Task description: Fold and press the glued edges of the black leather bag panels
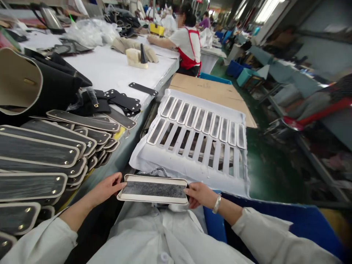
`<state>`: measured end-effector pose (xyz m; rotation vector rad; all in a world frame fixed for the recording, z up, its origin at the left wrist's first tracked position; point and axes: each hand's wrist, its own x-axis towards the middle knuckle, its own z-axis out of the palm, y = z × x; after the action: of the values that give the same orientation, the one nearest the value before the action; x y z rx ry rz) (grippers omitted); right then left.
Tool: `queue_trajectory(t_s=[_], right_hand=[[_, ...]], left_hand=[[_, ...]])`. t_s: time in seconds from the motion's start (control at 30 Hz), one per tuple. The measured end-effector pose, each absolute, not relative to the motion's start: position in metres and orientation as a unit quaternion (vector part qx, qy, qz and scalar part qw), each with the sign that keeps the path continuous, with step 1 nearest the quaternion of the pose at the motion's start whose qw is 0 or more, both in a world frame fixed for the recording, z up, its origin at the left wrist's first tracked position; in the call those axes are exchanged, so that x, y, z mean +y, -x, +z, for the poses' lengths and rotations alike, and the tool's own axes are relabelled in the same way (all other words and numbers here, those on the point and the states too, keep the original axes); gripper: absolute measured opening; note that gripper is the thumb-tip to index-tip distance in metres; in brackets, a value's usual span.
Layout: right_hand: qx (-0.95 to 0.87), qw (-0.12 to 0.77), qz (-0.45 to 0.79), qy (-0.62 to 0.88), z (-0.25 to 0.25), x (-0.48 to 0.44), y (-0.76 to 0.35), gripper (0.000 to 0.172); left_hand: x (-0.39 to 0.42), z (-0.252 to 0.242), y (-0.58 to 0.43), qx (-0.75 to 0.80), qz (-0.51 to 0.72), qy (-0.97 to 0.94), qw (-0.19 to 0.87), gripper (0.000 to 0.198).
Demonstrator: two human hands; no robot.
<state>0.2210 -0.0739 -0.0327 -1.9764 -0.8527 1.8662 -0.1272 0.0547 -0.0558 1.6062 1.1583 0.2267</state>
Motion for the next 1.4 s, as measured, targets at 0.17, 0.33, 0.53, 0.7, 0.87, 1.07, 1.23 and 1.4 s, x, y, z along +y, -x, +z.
queue_trajectory(t_s=[0.17,0.33,0.53,0.7,0.87,1.07,1.23,1.4], right_hand=[[-0.409,0.169,0.562,0.699,-0.035,-0.078,-0.230,0.029],[-0.622,0.281,0.308,0.663,-0.027,-0.065,-0.238,0.028],[-0.781,0.157,0.194,0.573,-0.022,-0.057,-0.232,0.023],[-0.792,0.098,0.156,0.582,-0.022,-0.060,-0.229,0.024],[-0.827,0.046,0.137,0.543,-0.022,-0.062,-0.229,0.021],[-0.859,0.003,0.120,0.498,-0.014,-0.072,-0.226,0.020],[-0.810,0.050,0.201,0.548,-0.009,-0.055,-0.231,0.031],[-0.684,0.031,0.501,0.529,-0.017,-0.008,-0.246,0.016]], left_hand=[[0.076,-0.034,0.124,0.435,0.028,-0.772,0.463,0.027],[0.066,-0.008,0.047,0.283,0.034,-0.895,0.342,0.047],[0.047,-0.014,-0.034,0.130,-0.040,-0.940,0.311,0.037],[0.048,-0.023,-0.033,0.124,-0.012,-0.941,0.314,0.031],[0.042,-0.021,-0.034,0.111,-0.017,-0.948,0.298,0.030],[0.030,-0.025,-0.032,0.081,-0.038,-0.971,0.220,0.035],[0.023,-0.032,-0.027,0.052,-0.048,-0.985,0.156,0.040],[0.023,-0.032,-0.026,0.054,-0.048,-0.986,0.148,0.040]])
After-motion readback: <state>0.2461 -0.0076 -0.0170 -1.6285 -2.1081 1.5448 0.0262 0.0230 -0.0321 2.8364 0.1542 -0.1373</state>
